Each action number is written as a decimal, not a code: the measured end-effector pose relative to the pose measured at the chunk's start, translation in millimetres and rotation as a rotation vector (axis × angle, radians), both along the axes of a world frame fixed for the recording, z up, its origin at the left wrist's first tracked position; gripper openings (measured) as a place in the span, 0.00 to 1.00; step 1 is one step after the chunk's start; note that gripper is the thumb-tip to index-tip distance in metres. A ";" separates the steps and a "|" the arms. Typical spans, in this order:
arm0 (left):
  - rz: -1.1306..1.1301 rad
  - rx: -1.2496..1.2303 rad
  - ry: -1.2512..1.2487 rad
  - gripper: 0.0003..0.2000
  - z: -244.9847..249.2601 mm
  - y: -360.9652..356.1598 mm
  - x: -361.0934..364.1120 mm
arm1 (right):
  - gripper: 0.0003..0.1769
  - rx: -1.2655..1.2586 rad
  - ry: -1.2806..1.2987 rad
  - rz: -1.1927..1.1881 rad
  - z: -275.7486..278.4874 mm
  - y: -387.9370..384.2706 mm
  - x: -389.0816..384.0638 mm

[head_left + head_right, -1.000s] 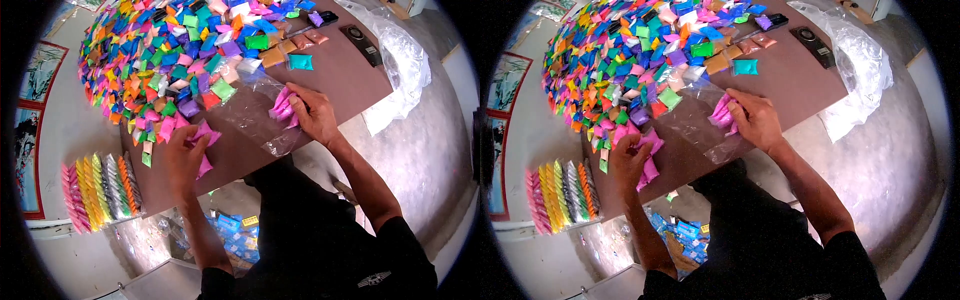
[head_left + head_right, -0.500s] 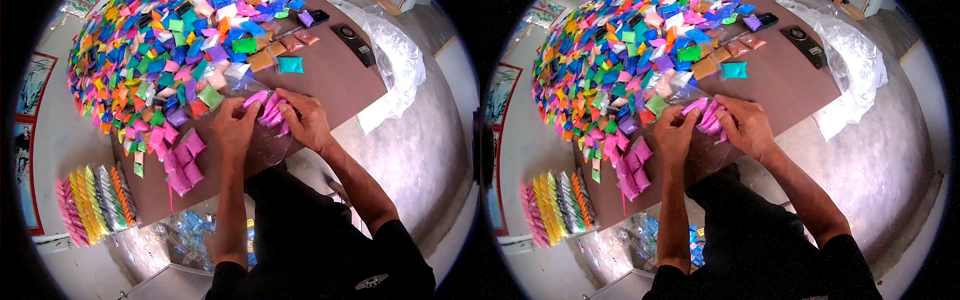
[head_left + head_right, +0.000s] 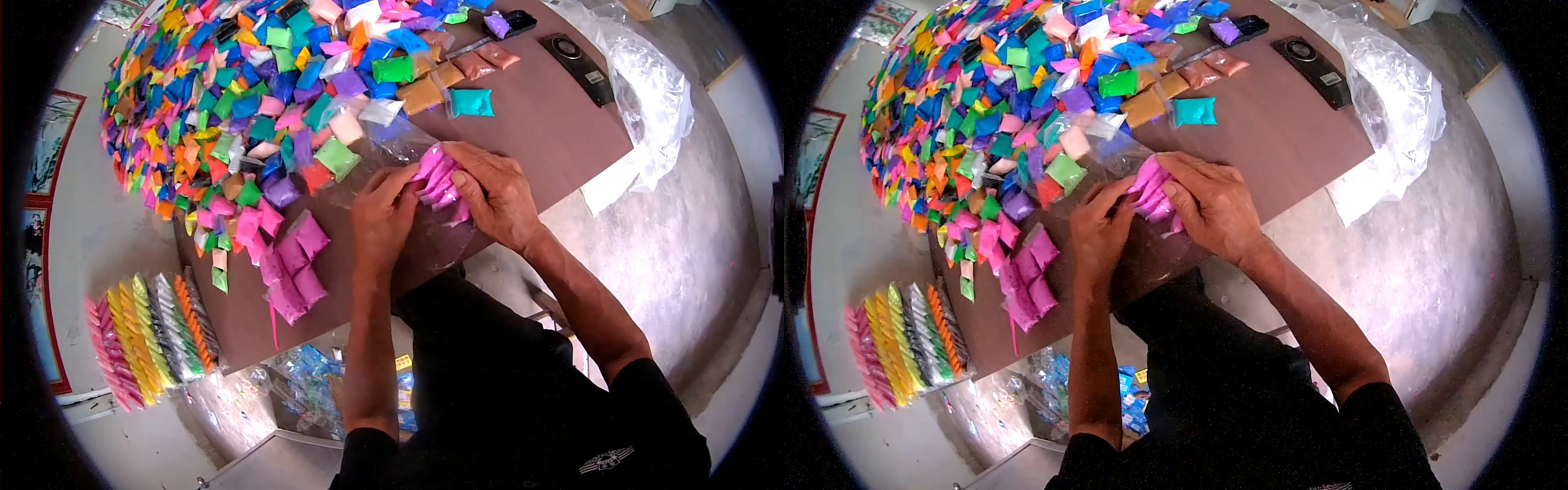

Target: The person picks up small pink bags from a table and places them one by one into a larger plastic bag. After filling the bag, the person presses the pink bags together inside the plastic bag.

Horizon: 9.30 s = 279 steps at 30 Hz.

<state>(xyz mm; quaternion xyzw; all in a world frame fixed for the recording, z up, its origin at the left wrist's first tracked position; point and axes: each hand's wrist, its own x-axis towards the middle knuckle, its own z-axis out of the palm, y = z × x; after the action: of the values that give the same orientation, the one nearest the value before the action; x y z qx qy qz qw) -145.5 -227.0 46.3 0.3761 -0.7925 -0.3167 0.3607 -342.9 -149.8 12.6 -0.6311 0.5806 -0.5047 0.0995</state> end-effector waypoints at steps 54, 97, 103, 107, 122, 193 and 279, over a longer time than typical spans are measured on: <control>0.378 0.120 -0.507 0.21 48.0 -17.1 168.5 | 0.17 -0.001 -0.072 0.184 10.5 19.3 9.6; 0.140 -0.086 -0.223 0.10 5.5 40.1 26.5 | 0.20 0.009 -0.028 0.196 10.6 15.4 10.2; 0.301 -0.090 -0.225 0.14 27.6 60.6 73.8 | 0.19 0.012 -0.070 0.207 12.2 16.2 10.7; 0.641 -0.203 -0.357 0.17 37.2 63.9 162.1 | 0.19 0.017 -0.086 0.201 12.5 17.3 11.9; 0.608 0.404 0.010 0.15 54.3 76.7 233.8 | 0.18 0.014 -0.070 0.183 12.0 16.5 11.5; 0.423 -0.168 -0.254 0.11 30.2 46.5 72.1 | 0.23 0.216 -0.028 0.456 31.5 -45.1 5.2; 0.724 0.279 -0.218 0.18 16.6 57.9 263.8 | 0.19 0.488 -0.516 0.644 23.9 -77.1 -5.3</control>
<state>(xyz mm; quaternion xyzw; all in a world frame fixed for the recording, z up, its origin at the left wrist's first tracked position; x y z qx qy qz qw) 118.3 -169.0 62.8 0.7078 -0.5917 -0.2318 0.3084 -348.2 -226.9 36.5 -0.5913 0.4136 -0.4371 0.5369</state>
